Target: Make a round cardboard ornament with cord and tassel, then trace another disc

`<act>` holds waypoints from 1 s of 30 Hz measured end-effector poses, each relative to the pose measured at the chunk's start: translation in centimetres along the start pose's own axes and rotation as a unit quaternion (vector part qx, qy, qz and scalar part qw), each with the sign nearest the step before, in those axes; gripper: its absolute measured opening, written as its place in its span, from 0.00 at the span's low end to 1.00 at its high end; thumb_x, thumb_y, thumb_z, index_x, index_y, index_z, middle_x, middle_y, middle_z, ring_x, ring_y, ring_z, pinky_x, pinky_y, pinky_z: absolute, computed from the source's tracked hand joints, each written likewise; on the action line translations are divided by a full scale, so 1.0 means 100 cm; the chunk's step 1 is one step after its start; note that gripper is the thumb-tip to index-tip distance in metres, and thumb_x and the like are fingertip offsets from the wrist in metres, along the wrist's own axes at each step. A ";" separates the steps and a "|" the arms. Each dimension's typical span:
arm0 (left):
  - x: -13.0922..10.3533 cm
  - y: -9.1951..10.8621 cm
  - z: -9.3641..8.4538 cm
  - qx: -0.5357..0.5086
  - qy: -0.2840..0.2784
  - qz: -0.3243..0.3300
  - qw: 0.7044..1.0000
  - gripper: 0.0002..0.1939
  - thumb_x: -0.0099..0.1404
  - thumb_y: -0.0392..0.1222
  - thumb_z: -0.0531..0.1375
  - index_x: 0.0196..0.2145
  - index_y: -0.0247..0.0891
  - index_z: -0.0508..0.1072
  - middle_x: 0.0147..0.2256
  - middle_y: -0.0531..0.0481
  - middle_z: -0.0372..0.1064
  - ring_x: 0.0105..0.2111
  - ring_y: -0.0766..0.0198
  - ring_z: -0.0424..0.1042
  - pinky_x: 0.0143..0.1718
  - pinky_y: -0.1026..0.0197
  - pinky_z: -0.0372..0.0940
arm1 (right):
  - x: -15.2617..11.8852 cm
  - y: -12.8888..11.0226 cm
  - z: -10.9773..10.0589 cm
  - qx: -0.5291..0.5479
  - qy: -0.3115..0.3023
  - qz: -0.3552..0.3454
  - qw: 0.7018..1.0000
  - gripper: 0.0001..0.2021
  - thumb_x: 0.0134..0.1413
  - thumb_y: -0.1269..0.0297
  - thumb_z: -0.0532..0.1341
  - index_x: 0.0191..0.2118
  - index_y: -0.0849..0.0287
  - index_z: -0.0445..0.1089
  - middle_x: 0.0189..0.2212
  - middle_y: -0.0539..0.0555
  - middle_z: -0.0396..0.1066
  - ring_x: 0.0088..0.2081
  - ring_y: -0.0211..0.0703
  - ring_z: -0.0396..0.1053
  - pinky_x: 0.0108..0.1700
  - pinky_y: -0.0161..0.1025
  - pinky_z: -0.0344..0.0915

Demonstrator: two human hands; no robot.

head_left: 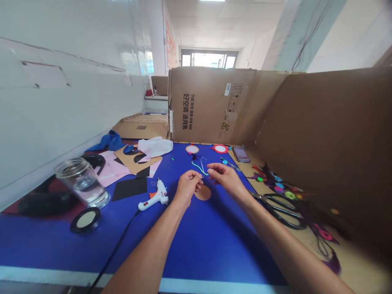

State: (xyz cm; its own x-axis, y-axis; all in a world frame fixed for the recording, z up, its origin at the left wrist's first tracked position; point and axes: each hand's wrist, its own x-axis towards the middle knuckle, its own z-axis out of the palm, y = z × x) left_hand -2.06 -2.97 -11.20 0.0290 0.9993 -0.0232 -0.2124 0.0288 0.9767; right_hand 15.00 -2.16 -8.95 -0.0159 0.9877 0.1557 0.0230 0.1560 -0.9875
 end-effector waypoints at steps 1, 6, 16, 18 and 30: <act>0.000 0.000 0.000 0.007 -0.004 0.004 1.000 0.11 0.56 0.47 0.68 0.30 0.39 0.74 0.25 0.52 0.73 0.21 0.70 0.66 0.23 0.67 0.56 | 0.004 -0.003 -0.004 -0.019 0.014 -0.012 1.000 0.22 0.48 0.51 0.76 0.47 0.57 0.80 0.31 0.51 0.77 0.30 0.41 0.74 0.30 0.36 0.71; 0.000 -0.001 0.000 0.037 -0.034 0.012 0.999 0.10 0.57 0.46 0.67 0.30 0.39 0.72 0.24 0.53 0.72 0.21 0.70 0.65 0.24 0.67 0.57 | 0.025 -0.010 -0.020 -0.129 0.032 -0.059 0.989 0.24 0.54 0.55 0.71 0.56 0.57 0.77 0.47 0.57 0.79 0.32 0.40 0.76 0.29 0.37 0.73; 0.000 -0.003 0.000 0.076 -0.054 0.007 0.996 0.07 0.60 0.44 0.63 0.31 0.39 0.70 0.24 0.55 0.70 0.21 0.71 0.64 0.24 0.67 0.58 | 0.058 -0.021 -0.032 -0.207 -0.124 -0.045 0.969 0.18 0.56 0.47 0.68 0.35 0.58 0.79 0.28 0.52 0.75 0.25 0.36 0.69 0.25 0.33 0.63; 0.000 -0.003 0.000 0.073 -0.051 0.001 0.996 0.06 0.61 0.43 0.62 0.31 0.39 0.70 0.24 0.55 0.69 0.21 0.71 0.64 0.24 0.68 0.58 | 0.062 -0.026 -0.033 -0.224 -0.143 -0.046 0.963 0.19 0.55 0.45 0.68 0.34 0.58 0.78 0.27 0.52 0.75 0.25 0.37 0.68 0.24 0.33 0.62; 0.001 -0.016 0.003 0.079 0.072 -0.015 0.994 0.13 0.71 0.42 0.61 0.51 0.40 0.71 0.32 0.54 0.73 0.22 0.71 0.66 0.26 0.67 0.61 | 0.139 -0.023 -0.032 -0.237 -0.104 -0.053 0.964 0.17 0.54 0.47 0.71 0.34 0.58 0.77 0.25 0.53 0.75 0.25 0.40 0.70 0.27 0.35 0.67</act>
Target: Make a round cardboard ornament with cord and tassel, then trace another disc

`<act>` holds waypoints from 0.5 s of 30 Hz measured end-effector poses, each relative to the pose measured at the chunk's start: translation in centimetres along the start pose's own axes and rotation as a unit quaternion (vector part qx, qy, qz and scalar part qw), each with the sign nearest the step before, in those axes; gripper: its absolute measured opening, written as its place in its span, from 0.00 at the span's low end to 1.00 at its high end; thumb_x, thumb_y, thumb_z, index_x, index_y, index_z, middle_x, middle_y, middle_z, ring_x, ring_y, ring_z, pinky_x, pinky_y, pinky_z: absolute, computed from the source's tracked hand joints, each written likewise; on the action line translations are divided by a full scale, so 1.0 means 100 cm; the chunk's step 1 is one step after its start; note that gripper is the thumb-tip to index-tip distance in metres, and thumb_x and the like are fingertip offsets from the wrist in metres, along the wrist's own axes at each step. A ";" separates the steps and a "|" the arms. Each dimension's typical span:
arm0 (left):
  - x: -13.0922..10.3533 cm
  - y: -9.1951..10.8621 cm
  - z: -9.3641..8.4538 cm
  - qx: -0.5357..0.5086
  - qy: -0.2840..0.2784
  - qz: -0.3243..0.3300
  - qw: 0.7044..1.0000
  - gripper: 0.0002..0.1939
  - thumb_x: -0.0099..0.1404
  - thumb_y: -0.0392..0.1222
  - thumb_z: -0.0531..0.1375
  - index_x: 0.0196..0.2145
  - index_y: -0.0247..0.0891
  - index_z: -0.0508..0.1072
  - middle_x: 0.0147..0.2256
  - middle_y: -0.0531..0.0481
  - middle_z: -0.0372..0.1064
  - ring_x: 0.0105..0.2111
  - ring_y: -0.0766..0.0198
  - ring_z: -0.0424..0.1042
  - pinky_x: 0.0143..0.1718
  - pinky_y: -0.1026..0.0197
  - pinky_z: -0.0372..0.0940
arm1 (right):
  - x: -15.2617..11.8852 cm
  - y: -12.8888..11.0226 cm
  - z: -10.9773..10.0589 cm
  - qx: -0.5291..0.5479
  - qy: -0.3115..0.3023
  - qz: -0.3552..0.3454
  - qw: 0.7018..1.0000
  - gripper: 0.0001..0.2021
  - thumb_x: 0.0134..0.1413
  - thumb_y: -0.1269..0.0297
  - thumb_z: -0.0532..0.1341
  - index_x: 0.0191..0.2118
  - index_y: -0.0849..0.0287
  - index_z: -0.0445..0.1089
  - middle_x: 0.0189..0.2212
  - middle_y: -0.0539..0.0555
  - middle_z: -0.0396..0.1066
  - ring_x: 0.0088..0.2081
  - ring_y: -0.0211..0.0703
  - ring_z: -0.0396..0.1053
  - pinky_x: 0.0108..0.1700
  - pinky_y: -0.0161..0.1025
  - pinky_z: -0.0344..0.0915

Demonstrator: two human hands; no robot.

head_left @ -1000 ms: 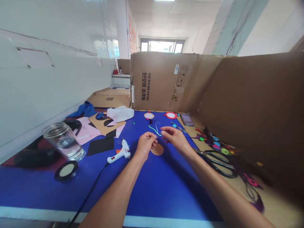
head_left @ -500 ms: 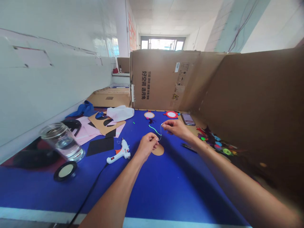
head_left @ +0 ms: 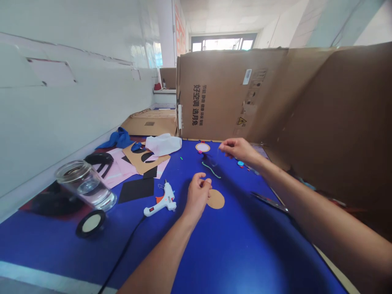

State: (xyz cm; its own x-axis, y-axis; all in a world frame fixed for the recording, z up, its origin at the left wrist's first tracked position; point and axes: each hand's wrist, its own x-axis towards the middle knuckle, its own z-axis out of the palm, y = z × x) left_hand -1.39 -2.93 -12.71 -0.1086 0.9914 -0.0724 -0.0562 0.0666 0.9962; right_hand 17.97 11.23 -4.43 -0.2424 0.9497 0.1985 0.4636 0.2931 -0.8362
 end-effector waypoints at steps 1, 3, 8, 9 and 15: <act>0.000 -0.003 0.000 0.008 0.000 0.001 1.000 0.13 0.70 0.42 0.62 0.51 0.40 0.71 0.32 0.54 0.73 0.22 0.70 0.67 0.26 0.67 0.62 | 0.014 0.004 -0.003 -0.020 0.029 0.002 0.999 0.15 0.56 0.50 0.70 0.36 0.58 0.78 0.25 0.53 0.76 0.25 0.40 0.71 0.28 0.36 0.68; 0.000 -0.008 0.001 0.025 -0.003 0.008 1.000 0.12 0.70 0.41 0.63 0.50 0.40 0.73 0.33 0.52 0.73 0.24 0.69 0.69 0.28 0.66 0.64 | 0.044 0.011 -0.006 -0.093 0.090 -0.004 0.992 0.10 0.60 0.57 0.67 0.39 0.59 0.80 0.26 0.54 0.78 0.26 0.42 0.73 0.30 0.37 0.68; -0.002 -0.016 0.002 0.068 0.005 0.022 0.997 0.10 0.68 0.39 0.64 0.48 0.42 0.77 0.35 0.50 0.76 0.31 0.65 0.74 0.35 0.63 0.68 | 0.113 0.036 0.001 -0.355 0.118 -0.113 0.920 0.12 0.64 0.67 0.61 0.41 0.60 0.84 0.35 0.59 0.82 0.37 0.48 0.78 0.41 0.40 0.69; -0.002 -0.017 0.003 0.075 0.008 0.021 0.997 0.10 0.68 0.38 0.64 0.47 0.42 0.77 0.35 0.50 0.77 0.32 0.64 0.75 0.36 0.63 0.68 | 0.125 0.041 0.004 -0.376 0.106 -0.126 0.912 0.13 0.64 0.68 0.60 0.41 0.61 0.84 0.37 0.60 0.82 0.40 0.49 0.78 0.43 0.40 0.69; -0.009 -0.010 0.006 0.118 0.004 0.002 0.993 0.11 0.67 0.33 0.62 0.47 0.43 0.77 0.36 0.50 0.79 0.38 0.60 0.77 0.41 0.60 0.67 | 0.173 0.063 0.021 -0.429 0.042 -0.151 0.890 0.14 0.67 0.68 0.59 0.44 0.62 0.84 0.42 0.63 0.80 0.44 0.51 0.75 0.47 0.41 0.68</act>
State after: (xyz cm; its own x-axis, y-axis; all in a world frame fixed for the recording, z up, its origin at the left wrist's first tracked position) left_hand -0.63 -3.78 -13.58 -0.1161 0.9910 -0.0672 0.1782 0.0874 0.9801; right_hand 14.90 29.31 -7.37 -0.4193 0.8072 0.4154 0.8761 0.4797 -0.0479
